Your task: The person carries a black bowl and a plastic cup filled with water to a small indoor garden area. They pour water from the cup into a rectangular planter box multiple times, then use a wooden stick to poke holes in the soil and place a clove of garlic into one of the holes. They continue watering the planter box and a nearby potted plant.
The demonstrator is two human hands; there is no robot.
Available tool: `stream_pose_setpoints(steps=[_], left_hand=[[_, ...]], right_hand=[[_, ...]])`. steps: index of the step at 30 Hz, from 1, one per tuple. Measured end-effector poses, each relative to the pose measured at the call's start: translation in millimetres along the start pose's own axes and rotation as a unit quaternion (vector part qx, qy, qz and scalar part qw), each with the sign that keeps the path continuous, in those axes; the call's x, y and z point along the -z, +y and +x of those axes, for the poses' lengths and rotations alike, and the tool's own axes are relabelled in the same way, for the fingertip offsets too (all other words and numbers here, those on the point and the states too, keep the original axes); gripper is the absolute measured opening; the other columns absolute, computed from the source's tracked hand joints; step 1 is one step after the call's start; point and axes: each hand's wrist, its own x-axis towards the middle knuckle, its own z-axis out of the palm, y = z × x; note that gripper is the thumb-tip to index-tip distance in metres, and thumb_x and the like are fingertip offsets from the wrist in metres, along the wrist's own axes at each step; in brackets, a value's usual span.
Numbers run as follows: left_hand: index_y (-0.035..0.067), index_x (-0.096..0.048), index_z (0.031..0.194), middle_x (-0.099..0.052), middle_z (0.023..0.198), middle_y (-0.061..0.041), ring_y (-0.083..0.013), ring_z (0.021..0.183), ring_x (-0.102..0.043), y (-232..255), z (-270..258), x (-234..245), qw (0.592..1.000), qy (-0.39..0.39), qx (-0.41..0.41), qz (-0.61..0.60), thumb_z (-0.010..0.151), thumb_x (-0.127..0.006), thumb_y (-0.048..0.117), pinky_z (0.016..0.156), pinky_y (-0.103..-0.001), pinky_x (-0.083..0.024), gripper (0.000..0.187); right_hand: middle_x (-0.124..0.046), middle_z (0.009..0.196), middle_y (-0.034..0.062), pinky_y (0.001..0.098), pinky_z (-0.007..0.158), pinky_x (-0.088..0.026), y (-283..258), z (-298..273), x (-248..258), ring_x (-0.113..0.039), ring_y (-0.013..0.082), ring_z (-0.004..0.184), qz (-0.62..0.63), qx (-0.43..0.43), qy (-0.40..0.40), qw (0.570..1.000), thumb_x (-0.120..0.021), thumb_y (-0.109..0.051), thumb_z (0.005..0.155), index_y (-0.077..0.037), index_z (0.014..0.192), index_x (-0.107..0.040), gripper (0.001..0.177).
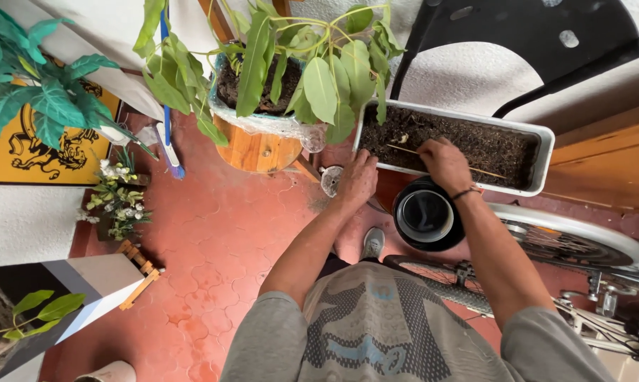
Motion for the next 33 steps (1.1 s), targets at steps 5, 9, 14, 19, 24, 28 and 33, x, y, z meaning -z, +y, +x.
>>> stream_pose_setpoints(steps=[5, 9, 14, 19, 24, 28, 33], left_hand=[[0.002, -0.062, 0.114, -0.053, 0.113, -0.017, -0.0353, 0.093, -0.058, -6, -1, -10, 1.000, 0.003, -0.012, -0.006, 0.093, -0.066, 0.020, 0.098, -0.045, -0.047, 0.027], [0.003, -0.062, 0.112, -0.053, 0.112, -0.016, -0.0349, 0.093, -0.058, -8, 1, -9, 1.000, 0.010, -0.020, 0.002, 0.093, -0.067, 0.021, 0.098, -0.044, -0.047, 0.027], [0.004, -0.061, 0.110, -0.052, 0.111, -0.015, -0.0331, 0.091, -0.057, -12, 1, -17, 0.999, 0.020, -0.025, 0.005, 0.093, -0.067, 0.021, 0.094, -0.043, -0.048, 0.024], [0.004, -0.061, 0.108, -0.051, 0.109, -0.015, -0.0337, 0.091, -0.056, -19, 4, -29, 0.999, 0.030, -0.027, -0.001, 0.092, -0.067, 0.022, 0.091, -0.044, -0.047, 0.024], [0.003, -0.059, 0.110, -0.050, 0.111, -0.017, -0.0328, 0.087, -0.054, -13, 3, -24, 1.000, 0.018, -0.016, -0.020, 0.095, -0.063, 0.020, 0.085, -0.043, -0.050, 0.023], [0.005, -0.060, 0.107, -0.051, 0.111, -0.014, -0.0323, 0.091, -0.056, -15, 2, -26, 1.000, 0.015, -0.019, -0.002, 0.093, -0.065, 0.021, 0.086, -0.043, -0.049, 0.021], [0.005, -0.060, 0.106, -0.050, 0.111, -0.014, -0.0331, 0.093, -0.056, -6, 1, -6, 1.000, -0.010, -0.015, 0.002, 0.093, -0.068, 0.019, 0.085, -0.044, -0.049, 0.021]], right_hand=[[-0.063, 0.100, 0.0115, 0.0468, 0.081, -0.060, -3, -1, 5, -0.071, 0.0358, 0.094, 0.016, -0.038, -0.003, 0.999, -0.065, -0.019, 0.101, -0.018, 0.113, -0.072, 0.014], [-0.064, 0.100, 0.0105, 0.0459, 0.082, -0.059, 4, -13, 14, -0.071, 0.0367, 0.098, 0.001, 0.003, 0.042, 0.999, -0.072, -0.024, 0.097, -0.019, 0.110, -0.074, 0.014], [-0.064, 0.099, 0.0095, 0.0466, 0.083, -0.059, 72, -21, 14, -0.071, 0.0355, 0.098, -0.020, -0.021, 0.039, 0.999, -0.072, -0.026, 0.099, -0.025, 0.112, -0.073, 0.013], [-0.065, 0.100, 0.0082, 0.0483, 0.084, -0.059, 77, -16, 8, -0.072, 0.0360, 0.099, -0.037, -0.065, 0.006, 0.997, -0.068, -0.030, 0.101, -0.027, 0.112, -0.071, 0.012], [-0.064, 0.100, 0.0084, 0.0475, 0.085, -0.060, 63, -23, 21, -0.072, 0.0364, 0.098, -0.040, -0.060, 0.028, 0.997, -0.068, -0.028, 0.101, -0.026, 0.115, -0.072, 0.014], [-0.065, 0.100, 0.0069, 0.0473, 0.083, -0.061, 57, -41, 31, -0.072, 0.0349, 0.097, -0.043, -0.078, 0.029, 0.996, -0.069, -0.032, 0.100, -0.029, 0.116, -0.072, 0.016], [-0.066, 0.100, 0.0083, 0.0473, 0.076, -0.063, 22, -35, 25, -0.075, 0.0351, 0.090, -0.081, -0.077, 0.040, 0.993, -0.059, -0.031, 0.105, -0.030, 0.119, -0.072, 0.019]])
